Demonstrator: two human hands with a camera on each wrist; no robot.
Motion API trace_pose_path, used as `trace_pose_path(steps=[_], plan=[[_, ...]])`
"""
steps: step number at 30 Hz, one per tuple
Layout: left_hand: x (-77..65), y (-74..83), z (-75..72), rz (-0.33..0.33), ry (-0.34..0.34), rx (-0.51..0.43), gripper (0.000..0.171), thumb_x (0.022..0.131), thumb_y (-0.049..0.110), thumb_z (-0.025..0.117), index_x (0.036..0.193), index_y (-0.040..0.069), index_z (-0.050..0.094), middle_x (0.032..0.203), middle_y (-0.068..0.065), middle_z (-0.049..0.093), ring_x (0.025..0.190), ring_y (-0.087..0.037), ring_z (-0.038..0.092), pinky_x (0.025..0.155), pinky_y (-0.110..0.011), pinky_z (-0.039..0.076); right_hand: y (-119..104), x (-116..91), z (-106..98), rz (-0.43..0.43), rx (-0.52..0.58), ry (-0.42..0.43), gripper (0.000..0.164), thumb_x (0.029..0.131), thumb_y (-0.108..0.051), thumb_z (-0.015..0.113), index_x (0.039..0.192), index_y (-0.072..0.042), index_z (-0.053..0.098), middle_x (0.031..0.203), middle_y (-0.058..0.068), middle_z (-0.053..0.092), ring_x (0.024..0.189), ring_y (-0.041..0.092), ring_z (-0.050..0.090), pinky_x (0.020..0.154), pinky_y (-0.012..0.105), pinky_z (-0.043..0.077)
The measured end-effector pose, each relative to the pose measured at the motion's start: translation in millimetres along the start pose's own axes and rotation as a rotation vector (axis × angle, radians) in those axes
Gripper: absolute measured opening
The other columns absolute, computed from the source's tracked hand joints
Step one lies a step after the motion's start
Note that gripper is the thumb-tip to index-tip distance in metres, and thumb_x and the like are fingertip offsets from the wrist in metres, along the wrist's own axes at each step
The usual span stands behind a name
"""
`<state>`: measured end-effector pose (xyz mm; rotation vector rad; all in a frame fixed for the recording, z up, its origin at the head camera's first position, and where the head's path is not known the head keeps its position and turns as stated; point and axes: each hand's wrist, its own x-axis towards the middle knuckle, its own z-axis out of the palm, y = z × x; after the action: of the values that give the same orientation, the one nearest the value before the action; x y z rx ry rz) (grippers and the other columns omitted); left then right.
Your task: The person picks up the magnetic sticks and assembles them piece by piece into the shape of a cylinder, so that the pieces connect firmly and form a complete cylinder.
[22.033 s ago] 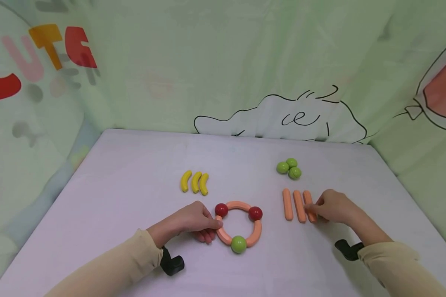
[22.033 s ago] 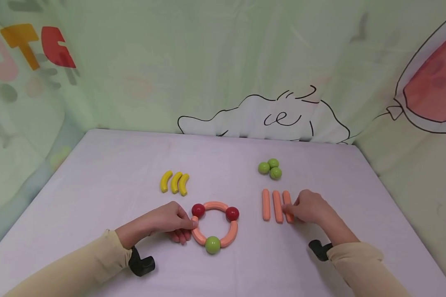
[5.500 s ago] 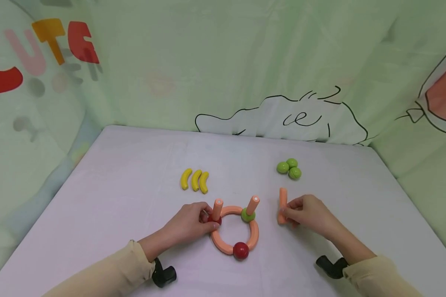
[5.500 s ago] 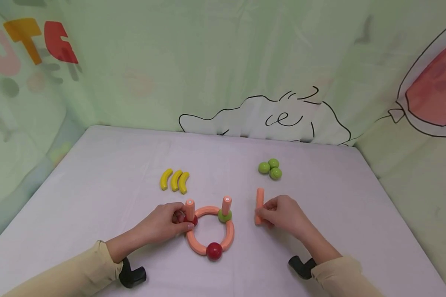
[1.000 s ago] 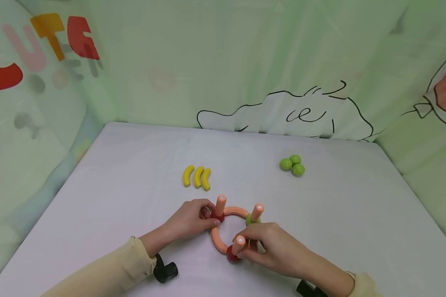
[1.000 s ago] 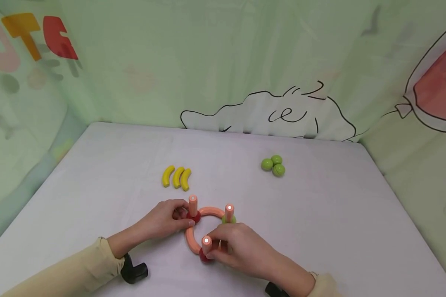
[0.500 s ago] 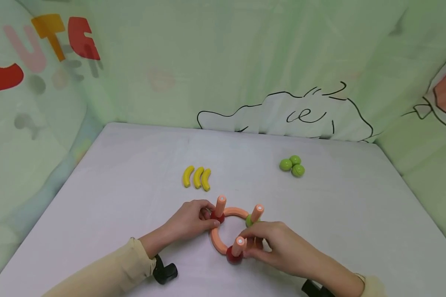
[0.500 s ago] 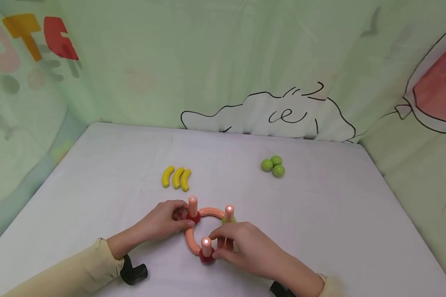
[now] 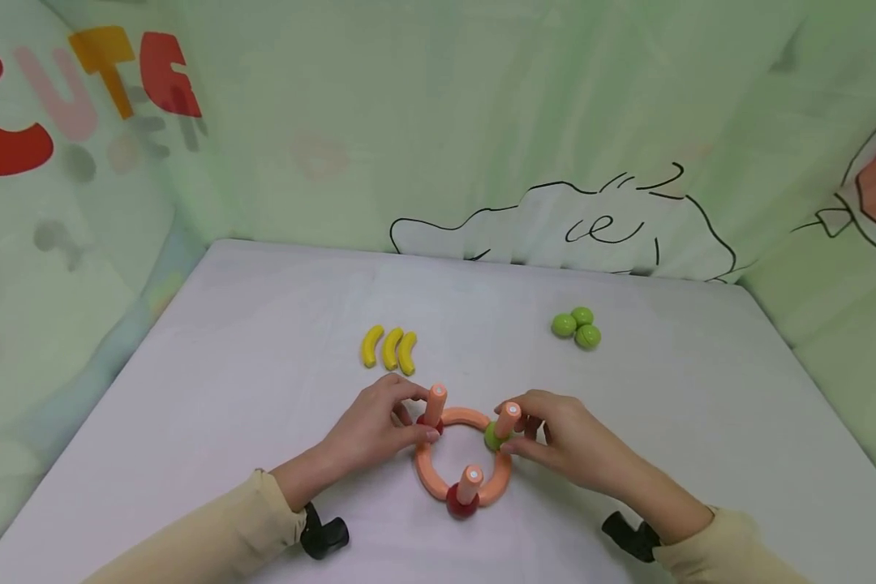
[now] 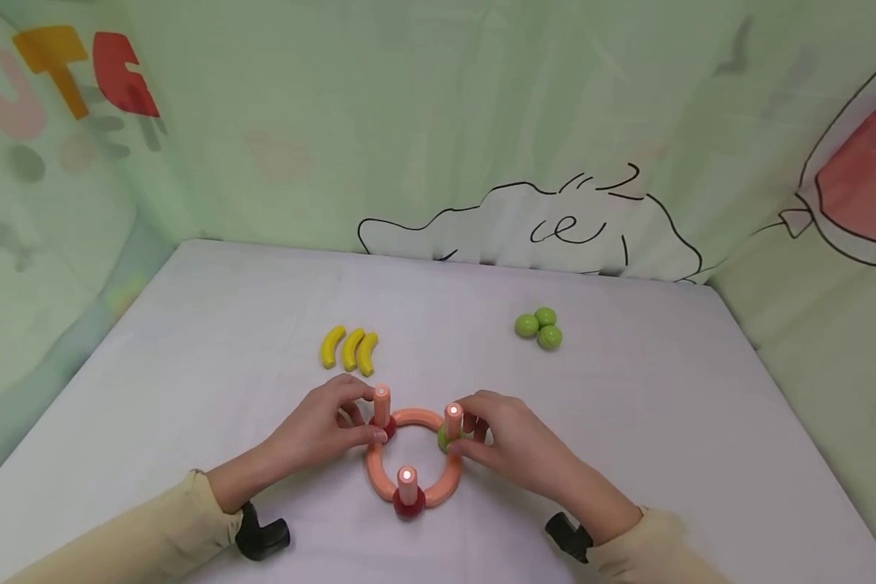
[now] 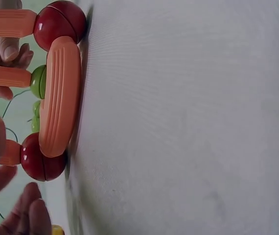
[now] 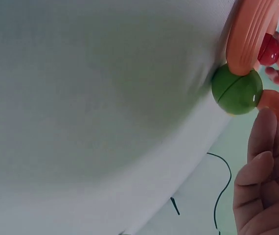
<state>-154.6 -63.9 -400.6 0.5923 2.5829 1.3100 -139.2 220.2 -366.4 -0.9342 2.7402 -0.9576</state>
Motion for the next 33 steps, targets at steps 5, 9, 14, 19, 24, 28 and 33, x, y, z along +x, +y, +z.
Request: trace_pose_path(steps=[5, 9, 14, 19, 24, 28, 33], plan=[[1.2, -0.9, 0.5, 0.097, 0.042, -0.005, 0.023, 0.084, 0.019, 0.085, 0.104, 0.011, 0.075, 0.099, -0.007, 0.063, 0.080, -0.008, 0.060, 0.069, -0.020, 0.050, -1.9, 2.7, 4.5, 0.013, 0.009, 0.016, 0.016, 0.088, -0.012, 0.080, 0.091, -0.022, 0.068, 0.085, -0.013, 0.066, 0.074, -0.003, 0.054, 0.059, 0.020, 0.046], [1.7, -1.5, 0.2, 0.122, 0.048, 0.000, 0.019, 0.084, 0.017, 0.084, 0.100, 0.010, 0.075, 0.098, -0.009, 0.065, 0.080, -0.008, 0.062, 0.069, -0.020, 0.050, -2.4, 2.9, 4.3, 0.046, 0.014, 0.005, 0.014, 0.089, -0.012, 0.079, 0.090, -0.022, 0.069, 0.086, -0.013, 0.067, 0.074, -0.003, 0.055, 0.059, 0.020, 0.045], [2.8, -0.3, -0.5, 0.135, 0.033, -0.010, 0.015, 0.086, 0.016, 0.083, 0.098, 0.009, 0.076, 0.094, -0.005, 0.068, 0.080, -0.007, 0.063, 0.070, -0.020, 0.052, -0.9, 2.2, 1.6, 0.052, 0.029, 0.009, 0.008, 0.091, -0.013, 0.077, 0.091, -0.020, 0.072, 0.093, -0.008, 0.072, 0.075, -0.003, 0.056, 0.060, 0.019, 0.045], [3.1, 1.3, -0.7, 0.124, 0.029, -0.010, 0.013, 0.086, 0.014, 0.082, 0.097, 0.010, 0.076, 0.089, 0.001, 0.069, 0.079, -0.006, 0.062, 0.070, -0.020, 0.052, 0.6, 2.3, -0.3, 0.041, 0.029, 0.011, 0.006, 0.091, -0.015, 0.077, 0.092, -0.020, 0.072, 0.093, -0.007, 0.073, 0.075, -0.003, 0.056, 0.059, 0.019, 0.044], [4.2, -0.3, -0.4, 0.125, 0.026, -0.009, 0.011, 0.086, 0.014, 0.082, 0.094, 0.010, 0.076, 0.086, 0.001, 0.068, 0.079, -0.006, 0.062, 0.071, -0.020, 0.052, -0.2, 3.9, -2.5, 0.056, 0.008, -0.021, 0.006, 0.092, -0.017, 0.077, 0.092, -0.020, 0.071, 0.087, -0.012, 0.068, 0.074, -0.003, 0.055, 0.060, 0.020, 0.045], [5.3, -1.6, -0.3, 0.137, 0.025, -0.011, 0.012, 0.086, 0.016, 0.083, 0.094, 0.010, 0.076, 0.086, 0.001, 0.068, 0.079, -0.006, 0.062, 0.071, -0.020, 0.052, 0.1, 4.2, -2.9, 0.055, 0.008, -0.026, 0.007, 0.092, -0.018, 0.076, 0.092, -0.022, 0.071, 0.088, -0.012, 0.068, 0.075, -0.003, 0.055, 0.060, 0.020, 0.045], [5.7, -0.9, -0.6, 0.130, 0.024, -0.017, 0.013, 0.086, 0.016, 0.083, 0.094, 0.010, 0.076, 0.086, 0.001, 0.068, 0.079, -0.005, 0.062, 0.071, -0.020, 0.052, 0.6, 3.8, -3.1, 0.053, 0.007, -0.018, 0.008, 0.092, -0.017, 0.076, 0.091, -0.022, 0.071, 0.089, -0.011, 0.069, 0.074, -0.003, 0.056, 0.059, 0.020, 0.045]])
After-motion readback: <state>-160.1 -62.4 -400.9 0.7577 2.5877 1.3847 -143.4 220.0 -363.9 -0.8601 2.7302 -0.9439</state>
